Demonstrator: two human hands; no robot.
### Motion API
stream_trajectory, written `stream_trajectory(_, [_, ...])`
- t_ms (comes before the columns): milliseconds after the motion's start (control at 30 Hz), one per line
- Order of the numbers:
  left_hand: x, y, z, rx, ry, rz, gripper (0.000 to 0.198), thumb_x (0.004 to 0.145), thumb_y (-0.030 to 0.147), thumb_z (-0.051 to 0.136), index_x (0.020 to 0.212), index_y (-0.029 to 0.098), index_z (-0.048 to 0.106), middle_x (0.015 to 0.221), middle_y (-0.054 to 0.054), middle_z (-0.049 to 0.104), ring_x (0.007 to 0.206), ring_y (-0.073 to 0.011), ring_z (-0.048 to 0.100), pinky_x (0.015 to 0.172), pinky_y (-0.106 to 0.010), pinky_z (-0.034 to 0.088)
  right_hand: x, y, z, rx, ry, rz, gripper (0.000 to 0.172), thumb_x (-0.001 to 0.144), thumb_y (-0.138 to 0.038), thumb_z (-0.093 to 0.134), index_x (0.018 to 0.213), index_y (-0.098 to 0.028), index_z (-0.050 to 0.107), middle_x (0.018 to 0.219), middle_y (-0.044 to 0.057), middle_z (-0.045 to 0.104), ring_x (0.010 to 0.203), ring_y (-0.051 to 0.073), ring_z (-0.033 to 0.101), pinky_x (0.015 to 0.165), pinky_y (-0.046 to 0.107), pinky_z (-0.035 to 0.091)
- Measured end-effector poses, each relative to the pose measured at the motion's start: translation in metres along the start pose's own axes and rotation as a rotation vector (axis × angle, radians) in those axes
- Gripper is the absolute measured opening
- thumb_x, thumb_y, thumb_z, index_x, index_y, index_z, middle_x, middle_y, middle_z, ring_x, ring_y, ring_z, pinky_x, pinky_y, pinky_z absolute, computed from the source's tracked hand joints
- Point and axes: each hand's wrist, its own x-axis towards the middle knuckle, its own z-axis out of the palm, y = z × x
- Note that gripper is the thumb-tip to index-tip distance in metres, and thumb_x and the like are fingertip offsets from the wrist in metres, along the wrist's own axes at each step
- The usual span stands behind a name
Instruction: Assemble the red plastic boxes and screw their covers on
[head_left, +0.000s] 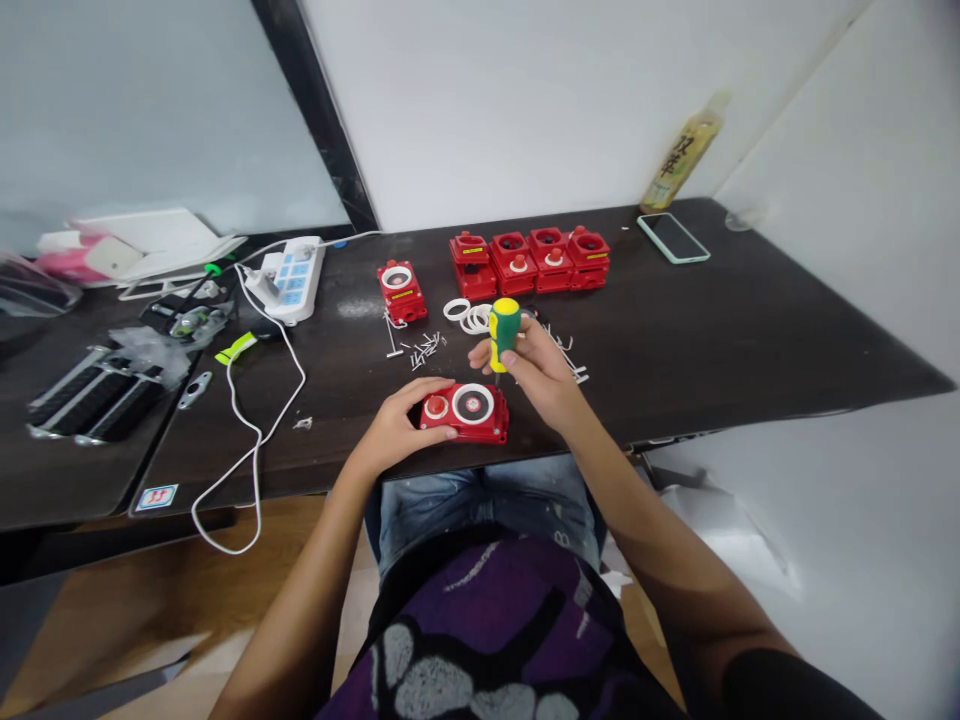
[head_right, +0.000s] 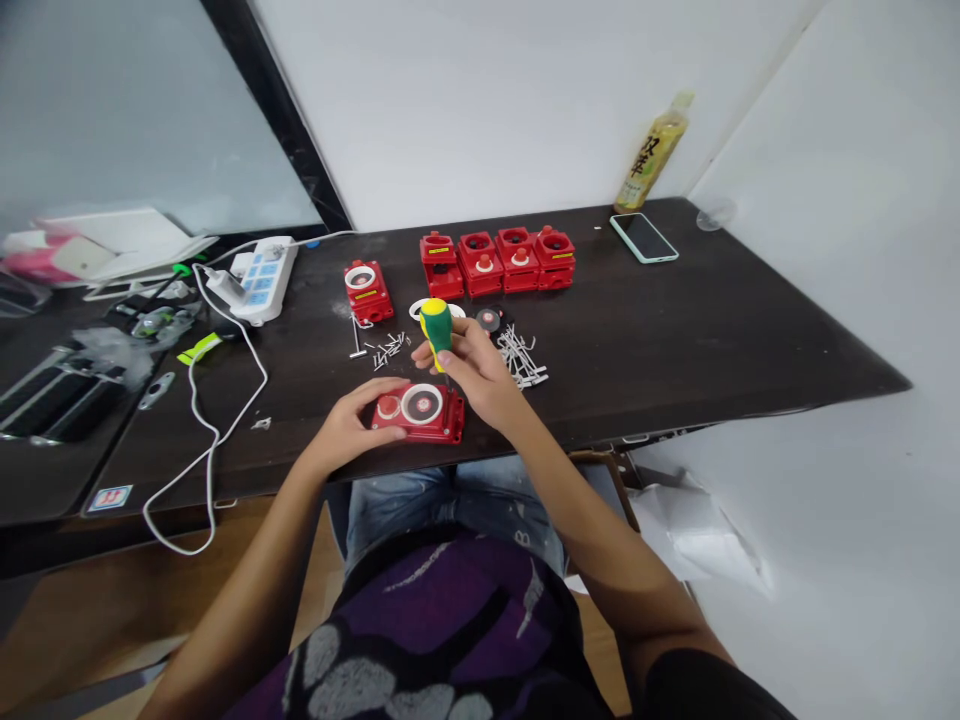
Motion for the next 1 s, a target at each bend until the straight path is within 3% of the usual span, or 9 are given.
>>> stream_trajectory(167, [-0.001,-0.003,0.001,0.004,0.013,0.014,0.061,0.081,0.045,0.087,0.135,0.022,0.068,0.136,-0.013,0.069,0.125,-0.0301,0.066,0.112,-0.048,0.051,0.004,0.007,-0.002,-0.143,0.092,-0.012,0.036,0.078,-0.039,0.088,0.104,-0.025,0.067,0.097,0.002,0.074,0.093,0.021,0.071,0.092,0.040,0.060])
stream_trajectory(400, [0.000,-0.003,0.001,0.002,0.016,0.048,0.060,0.081,0.043,0.087,0.135,0.022,0.068,0.136,-0.013,0.069,0.127,-0.0307,0.066,0.112,-0.047,0.052,-0.001,-0.001,-0.009,-0.107,0.103,0.002,0.032,0.095,-0.045,0.069,0.122,-0.027,0.069,0.104,0.004,0.079,0.102,0.024,0.075,0.100,0.047,0.061])
stream_trajectory(667, [-0.001,-0.004,0.001,0.000,0.017,0.060,0.061,0.081,0.042,0.087,0.135,0.021,0.068,0.137,-0.014,0.069,0.126,-0.0305,0.066,0.113,-0.048,0.051,-0.002,0.004,-0.006,-0.230,0.185,-0.014,0.035,0.073,-0.035,0.091,0.102,-0.025,0.074,0.101,0.003,0.077,0.093,0.024,0.074,0.093,0.046,0.062])
stream_trajectory(867, [-0.001,-0.003,0.001,0.002,0.016,0.048,0.060,0.082,0.042,0.087,0.135,0.022,0.068,0.136,-0.013,0.069,0.125,-0.0298,0.066,0.112,-0.048,0.051,-0.007,-0.008,-0.006,-0.124,0.122,-0.011,0.028,0.092,-0.041,0.074,0.115,-0.024,0.071,0.104,0.005,0.080,0.100,0.023,0.077,0.102,0.048,0.061])
stream_trajectory(1000, [-0.001,-0.003,0.001,0.004,0.015,0.045,0.061,0.081,0.043,0.087,0.135,0.022,0.068,0.135,-0.013,0.069,0.125,-0.0298,0.066,0.112,-0.047,0.051,-0.006,0.000,-0.011,-0.235,0.148,-0.041,0.029,0.088,-0.042,0.078,0.111,-0.025,0.072,0.104,0.005,0.078,0.100,0.025,0.076,0.097,0.047,0.062])
